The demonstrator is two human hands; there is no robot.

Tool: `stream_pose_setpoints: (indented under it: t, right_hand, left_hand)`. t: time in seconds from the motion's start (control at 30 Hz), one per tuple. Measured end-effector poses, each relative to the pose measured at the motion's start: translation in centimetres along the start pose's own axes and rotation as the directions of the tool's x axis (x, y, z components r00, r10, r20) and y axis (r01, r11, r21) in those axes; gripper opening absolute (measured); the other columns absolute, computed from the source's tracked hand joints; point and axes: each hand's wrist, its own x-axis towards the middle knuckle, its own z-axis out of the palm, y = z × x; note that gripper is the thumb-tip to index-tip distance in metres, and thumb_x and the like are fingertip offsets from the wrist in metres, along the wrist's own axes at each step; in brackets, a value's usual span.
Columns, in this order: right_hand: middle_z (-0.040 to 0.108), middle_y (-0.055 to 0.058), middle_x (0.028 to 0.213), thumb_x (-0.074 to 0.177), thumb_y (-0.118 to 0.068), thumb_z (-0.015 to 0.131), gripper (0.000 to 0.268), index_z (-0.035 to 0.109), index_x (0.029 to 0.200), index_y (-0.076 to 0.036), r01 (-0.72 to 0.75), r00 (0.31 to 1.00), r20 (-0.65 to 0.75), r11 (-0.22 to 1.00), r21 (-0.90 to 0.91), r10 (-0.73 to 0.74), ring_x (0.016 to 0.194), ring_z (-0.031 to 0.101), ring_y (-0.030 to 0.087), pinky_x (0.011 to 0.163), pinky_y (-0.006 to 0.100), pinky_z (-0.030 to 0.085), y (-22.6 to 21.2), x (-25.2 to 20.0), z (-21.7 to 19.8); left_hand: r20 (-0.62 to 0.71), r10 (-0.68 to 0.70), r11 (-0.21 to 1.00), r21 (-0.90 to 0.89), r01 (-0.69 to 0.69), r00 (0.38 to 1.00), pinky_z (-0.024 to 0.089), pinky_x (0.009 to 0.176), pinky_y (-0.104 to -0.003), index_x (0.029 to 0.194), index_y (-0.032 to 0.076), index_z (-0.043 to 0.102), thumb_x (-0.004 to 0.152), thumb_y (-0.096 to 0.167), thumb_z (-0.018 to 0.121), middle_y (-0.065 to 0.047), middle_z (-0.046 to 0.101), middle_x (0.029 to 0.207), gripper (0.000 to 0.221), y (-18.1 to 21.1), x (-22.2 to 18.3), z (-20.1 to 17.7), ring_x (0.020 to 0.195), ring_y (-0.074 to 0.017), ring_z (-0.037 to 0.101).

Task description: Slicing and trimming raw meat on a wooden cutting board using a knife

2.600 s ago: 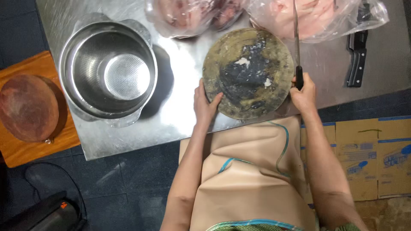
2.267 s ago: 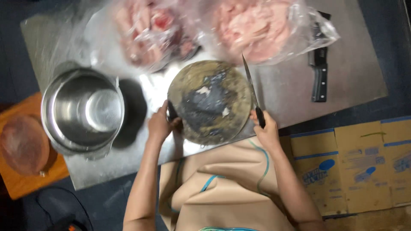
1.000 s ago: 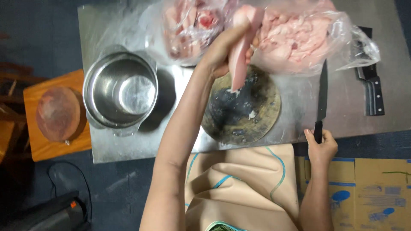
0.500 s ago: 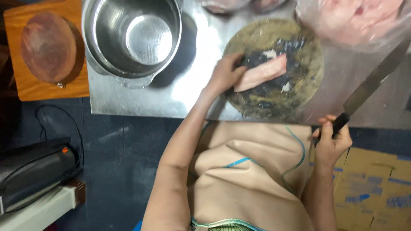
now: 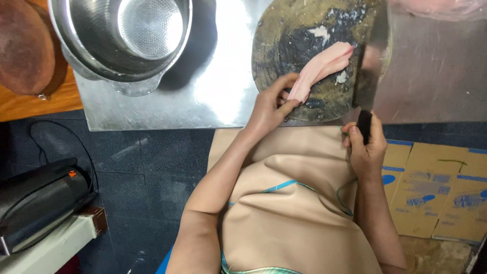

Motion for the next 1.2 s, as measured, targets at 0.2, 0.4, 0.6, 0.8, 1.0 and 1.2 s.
stream_pose_setpoints:
  t: [0.2, 0.4, 0.6, 0.8, 1.0, 1.2]
  right_hand:
    - [0.069, 0.024, 0.087, 0.108, -0.002, 0.056, 0.040, 0.052, 0.146, 0.011, -0.026, 0.995, 0.097, 0.998, -0.065, 0.032, 0.051, 0.058, 0.022, 0.048, 0.031, 0.043, -0.6, 0.2, 0.9]
    - [0.071, 0.023, 0.085, 0.109, -0.011, 0.060, 0.040, 0.057, 0.145, 0.008, 0.030, 0.989, 0.148, 0.950, -0.312, 0.018, 0.062, 0.064, 0.036, 0.057, 0.044, 0.045, -0.5, 1.8, 0.8]
    - [0.070, 0.019, 0.082, 0.111, -0.007, 0.059, 0.036, 0.060, 0.146, 0.004, 0.026, 0.982, 0.183, 0.943, -0.330, 0.037, 0.065, 0.065, 0.032, 0.059, 0.042, 0.048, -2.0, 5.0, 0.4]
    - [0.072, 0.023, 0.090, 0.110, -0.013, 0.063, 0.041, 0.064, 0.150, -0.008, 0.092, 0.955, 0.294, 0.909, -0.408, 0.035, 0.085, 0.071, 0.045, 0.069, 0.051, 0.053, -4.9, 9.8, 1.2]
    - [0.049, 0.020, 0.158, 0.105, -0.013, 0.048, 0.058, 0.033, 0.161, -0.007, 0.019, 0.959, 0.255, 0.867, -0.498, 0.126, 0.135, 0.054, 0.040, 0.102, 0.047, 0.040, -11.2, 8.5, 2.0]
    - [0.058, 0.019, 0.148, 0.103, -0.011, 0.053, 0.057, 0.048, 0.159, -0.018, -0.046, 0.952, 0.221, 0.816, -0.576, 0.209, 0.125, 0.056, 0.047, 0.101, 0.060, 0.047, -8.2, -0.8, 0.3]
  left_hand:
    - [-0.084, -0.134, 0.985, -0.124, 0.123, 0.987, 0.062, 0.080, -0.024, 0.125, 0.006, 0.072, 0.086, 0.000, 0.079, -0.016, 0.078, 0.104, 0.040, -3.8, -0.4, 0.0, 0.088, -0.0118, 0.071]
    - [-0.123, -0.083, 0.993, 0.073, 0.093, 0.989, 0.062, 0.073, -0.033, 0.108, 0.011, 0.080, 0.091, 0.010, 0.074, -0.008, 0.078, 0.081, 0.018, -1.4, -0.1, -0.8, 0.077, -0.0179, 0.076]
    - [-0.115, -0.094, 0.992, 0.070, 0.103, 0.989, 0.058, 0.065, -0.028, 0.105, 0.013, 0.079, 0.093, 0.012, 0.067, -0.001, 0.073, 0.065, 0.017, -2.1, 0.6, -0.8, 0.064, -0.0125, 0.069]
    - [-0.175, -0.181, 0.979, -0.130, 0.160, 0.968, 0.065, 0.063, -0.029, 0.113, 0.001, 0.073, 0.099, 0.009, 0.059, -0.015, 0.075, 0.076, 0.021, -0.7, 1.6, -2.5, 0.068, -0.0182, 0.076]
    - [-0.118, 0.020, 0.946, 0.323, 0.019, 0.993, 0.053, 0.107, -0.049, 0.142, 0.008, 0.051, 0.091, 0.043, 0.073, -0.012, 0.066, 0.139, 0.065, 4.8, 3.0, -1.1, 0.114, -0.0233, 0.073]
    - [-0.286, 0.117, 0.988, 0.133, -0.082, 0.951, 0.058, 0.077, -0.045, 0.097, 0.012, 0.069, 0.083, 0.009, 0.076, -0.011, 0.067, 0.085, 0.016, 3.1, 4.3, 0.4, 0.078, -0.0308, 0.070]
